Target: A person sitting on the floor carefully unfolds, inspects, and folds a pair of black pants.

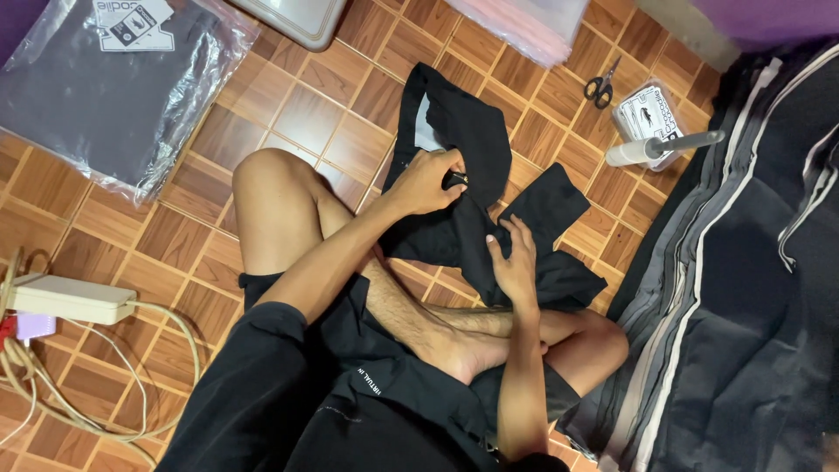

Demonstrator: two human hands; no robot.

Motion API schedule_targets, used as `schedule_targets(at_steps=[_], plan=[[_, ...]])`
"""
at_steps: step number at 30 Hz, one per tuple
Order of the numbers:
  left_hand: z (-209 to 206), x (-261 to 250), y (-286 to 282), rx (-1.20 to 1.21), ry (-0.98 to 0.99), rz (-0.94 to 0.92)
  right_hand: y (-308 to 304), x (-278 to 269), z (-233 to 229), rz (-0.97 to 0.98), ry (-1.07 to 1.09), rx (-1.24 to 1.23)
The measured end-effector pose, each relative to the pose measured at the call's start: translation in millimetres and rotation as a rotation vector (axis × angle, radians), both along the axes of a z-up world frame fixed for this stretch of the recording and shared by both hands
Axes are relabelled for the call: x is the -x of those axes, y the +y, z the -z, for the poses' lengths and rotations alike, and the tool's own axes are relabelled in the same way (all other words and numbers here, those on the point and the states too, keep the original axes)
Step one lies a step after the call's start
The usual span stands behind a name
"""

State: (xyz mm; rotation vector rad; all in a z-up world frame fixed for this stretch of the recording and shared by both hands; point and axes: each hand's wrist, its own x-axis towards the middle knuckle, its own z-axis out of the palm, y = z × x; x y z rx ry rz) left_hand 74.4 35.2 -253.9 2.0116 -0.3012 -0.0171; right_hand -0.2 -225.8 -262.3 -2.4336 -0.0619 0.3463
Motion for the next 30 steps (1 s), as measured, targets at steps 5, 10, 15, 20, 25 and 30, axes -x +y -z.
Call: schedule_targets(at_steps=[5,10,15,20,25,30], plan=[[-14,5,2,0.100,0.075,-0.039,-1,-2,3,0.017,0.017,0.011],[18,-2,-10,0.302,0.227,-0.067,-1,-1,3,0.022,0.014,0.002],[15,0,-14,0.308,0.281,-0.107,0,-2,1,0.013,0.010,0.010],[6,2,-14,0.202,0.345,-0.193,2,-1,-1,0.016,0.025,0.019],[-5,3,-8,0.152,0.342,-0.225,-1,-1,3,0.014,0.028,0.023],[8,4,-10,0.109,0.282,-0.216,-3,-2,4,0.018,0.045,0.025]])
